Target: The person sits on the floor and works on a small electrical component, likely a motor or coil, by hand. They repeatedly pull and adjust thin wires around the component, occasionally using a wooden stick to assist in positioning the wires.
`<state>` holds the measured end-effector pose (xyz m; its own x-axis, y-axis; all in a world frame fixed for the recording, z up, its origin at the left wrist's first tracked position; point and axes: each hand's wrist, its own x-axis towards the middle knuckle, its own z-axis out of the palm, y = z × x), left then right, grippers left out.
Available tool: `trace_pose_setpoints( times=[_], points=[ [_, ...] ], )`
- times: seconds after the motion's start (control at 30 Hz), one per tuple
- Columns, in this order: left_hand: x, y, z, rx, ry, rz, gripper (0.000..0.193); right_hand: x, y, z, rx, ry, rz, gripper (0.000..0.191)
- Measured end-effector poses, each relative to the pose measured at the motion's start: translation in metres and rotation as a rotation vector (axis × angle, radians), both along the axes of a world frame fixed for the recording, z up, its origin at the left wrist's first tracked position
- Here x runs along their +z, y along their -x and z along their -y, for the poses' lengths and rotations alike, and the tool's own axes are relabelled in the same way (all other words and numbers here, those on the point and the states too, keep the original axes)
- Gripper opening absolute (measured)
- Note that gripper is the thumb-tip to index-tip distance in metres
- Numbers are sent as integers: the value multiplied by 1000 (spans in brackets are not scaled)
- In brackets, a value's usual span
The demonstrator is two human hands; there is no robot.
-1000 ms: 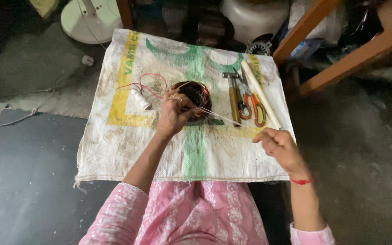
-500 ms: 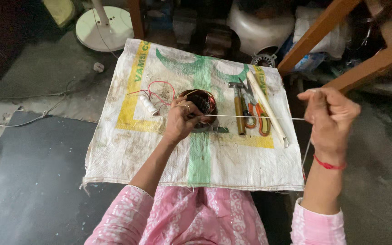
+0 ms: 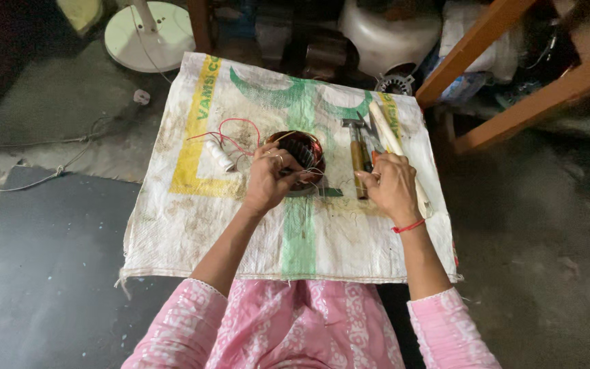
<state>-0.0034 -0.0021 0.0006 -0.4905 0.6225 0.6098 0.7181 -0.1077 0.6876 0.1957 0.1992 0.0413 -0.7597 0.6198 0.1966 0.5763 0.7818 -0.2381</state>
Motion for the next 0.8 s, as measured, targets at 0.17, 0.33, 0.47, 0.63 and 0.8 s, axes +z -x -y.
trace_pose_setpoints(
  times=[0.17,0.33,0.47,0.63,0.8],
  points=[
    [4,-1,2,9,-24,-43,21,4,9,15,237,-110,-301,38],
    [8,-3,6,-12,6,13,20,-3,14,30,31,58,-260,28],
    [9,-3,5,-11,21,16,21,-14,16,32,173,-212,-383,46],
    [7,-3,5,-12,-20,0,20,-25,15,34,31,158,-400,25],
    [6,-3,6,-22,-30,21,21,-17,15,28,24,-149,-453,14]
  ],
)
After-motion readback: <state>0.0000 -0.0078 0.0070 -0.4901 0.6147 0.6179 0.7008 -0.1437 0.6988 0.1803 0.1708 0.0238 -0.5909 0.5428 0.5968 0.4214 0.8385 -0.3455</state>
